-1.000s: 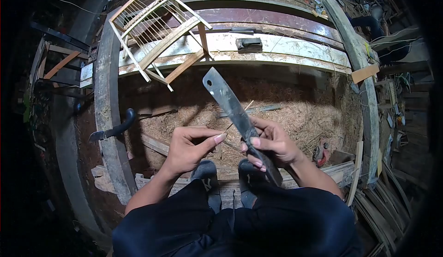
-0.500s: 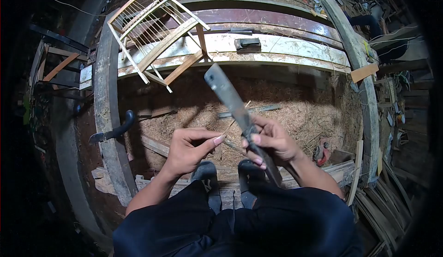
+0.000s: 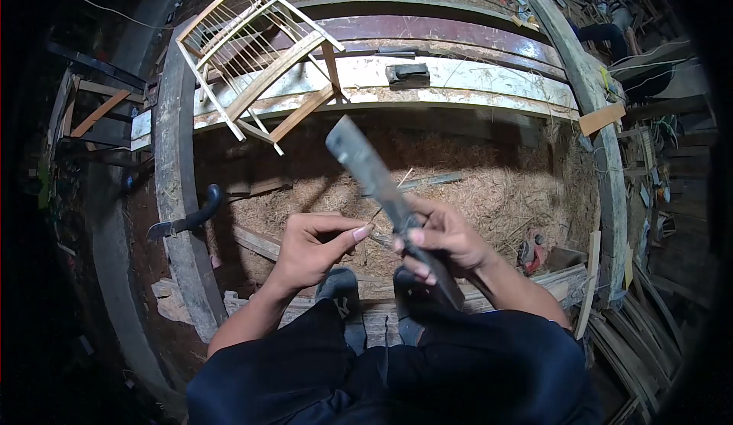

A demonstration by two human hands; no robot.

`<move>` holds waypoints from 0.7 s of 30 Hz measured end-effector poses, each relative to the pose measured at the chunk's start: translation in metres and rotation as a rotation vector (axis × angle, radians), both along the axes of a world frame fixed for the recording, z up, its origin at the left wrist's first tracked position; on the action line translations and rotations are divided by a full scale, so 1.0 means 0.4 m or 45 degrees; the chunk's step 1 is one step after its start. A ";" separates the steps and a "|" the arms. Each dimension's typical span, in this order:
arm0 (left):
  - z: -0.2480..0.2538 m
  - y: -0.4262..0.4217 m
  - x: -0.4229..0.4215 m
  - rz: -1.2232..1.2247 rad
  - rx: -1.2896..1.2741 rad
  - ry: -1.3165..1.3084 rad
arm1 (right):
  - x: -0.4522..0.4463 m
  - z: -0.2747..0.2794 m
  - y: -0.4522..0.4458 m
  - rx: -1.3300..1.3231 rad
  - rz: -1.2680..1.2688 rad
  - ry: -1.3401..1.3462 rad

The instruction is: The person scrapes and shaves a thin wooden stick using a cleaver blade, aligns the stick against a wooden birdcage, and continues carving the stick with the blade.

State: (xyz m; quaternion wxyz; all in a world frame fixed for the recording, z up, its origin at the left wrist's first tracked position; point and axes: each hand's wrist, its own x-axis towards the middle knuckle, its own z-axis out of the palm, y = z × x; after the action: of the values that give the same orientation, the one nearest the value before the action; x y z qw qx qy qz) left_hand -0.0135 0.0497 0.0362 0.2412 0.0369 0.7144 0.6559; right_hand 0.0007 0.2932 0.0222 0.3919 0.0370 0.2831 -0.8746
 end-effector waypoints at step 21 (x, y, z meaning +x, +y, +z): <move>-0.003 -0.006 -0.001 -0.047 -0.022 -0.004 | 0.014 -0.013 -0.016 0.048 0.084 0.011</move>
State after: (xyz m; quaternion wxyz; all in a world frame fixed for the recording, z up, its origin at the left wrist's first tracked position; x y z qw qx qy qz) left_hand -0.0140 0.0472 0.0351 0.2548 0.0469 0.7188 0.6452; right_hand 0.0064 0.2868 0.0172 0.4185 0.0311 0.3023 -0.8559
